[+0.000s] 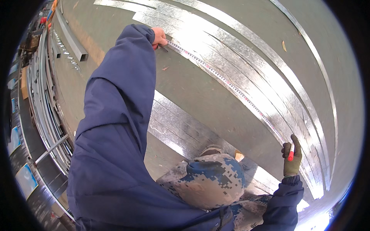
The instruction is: The person measures and marks multiple long metal strips laid on the floor using a tape measure and a red marker. They repeatedly position the tape measure along each strip and make marks at measured intervals.
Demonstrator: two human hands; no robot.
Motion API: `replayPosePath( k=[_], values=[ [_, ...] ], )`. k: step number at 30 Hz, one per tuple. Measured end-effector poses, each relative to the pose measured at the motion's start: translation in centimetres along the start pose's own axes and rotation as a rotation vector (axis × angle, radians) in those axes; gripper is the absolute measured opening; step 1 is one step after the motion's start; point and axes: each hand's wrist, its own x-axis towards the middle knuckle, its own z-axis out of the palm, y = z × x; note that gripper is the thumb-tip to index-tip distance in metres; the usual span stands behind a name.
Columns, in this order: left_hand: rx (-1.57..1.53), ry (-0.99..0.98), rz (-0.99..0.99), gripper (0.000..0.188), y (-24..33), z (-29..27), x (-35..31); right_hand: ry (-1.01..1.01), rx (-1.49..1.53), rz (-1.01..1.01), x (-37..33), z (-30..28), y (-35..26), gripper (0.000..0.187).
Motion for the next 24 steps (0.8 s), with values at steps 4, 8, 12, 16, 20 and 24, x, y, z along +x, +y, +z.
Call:
replayPosePath(
  k=[4,8,12,16,20,24],
  values=[
    [0.078,0.058,0.009,0.027,-0.6,0.2,1.6,0.000,-0.006,0.004,-0.2,0.4,-0.9,0.044],
    [0.139,0.078,0.043,0.028,-0.6,0.3,1.9,-0.003,0.007,0.018,-0.2,0.6,-1.1,0.045],
    [0.181,0.081,0.094,0.028,-0.7,0.5,1.9,-0.015,0.020,0.015,0.0,0.7,-1.0,0.045],
    [0.177,0.047,0.100,0.027,-0.4,0.0,1.5,-0.009,0.002,0.008,-0.1,1.0,-1.5,0.045],
    [0.020,0.081,0.016,0.028,-0.7,0.6,1.4,0.000,-0.021,0.014,-0.1,0.9,-1.4,0.045],
    [0.087,0.076,0.112,0.029,-1.2,0.7,1.7,0.000,-0.006,-0.008,0.2,0.6,-0.7,0.044]
  ],
)
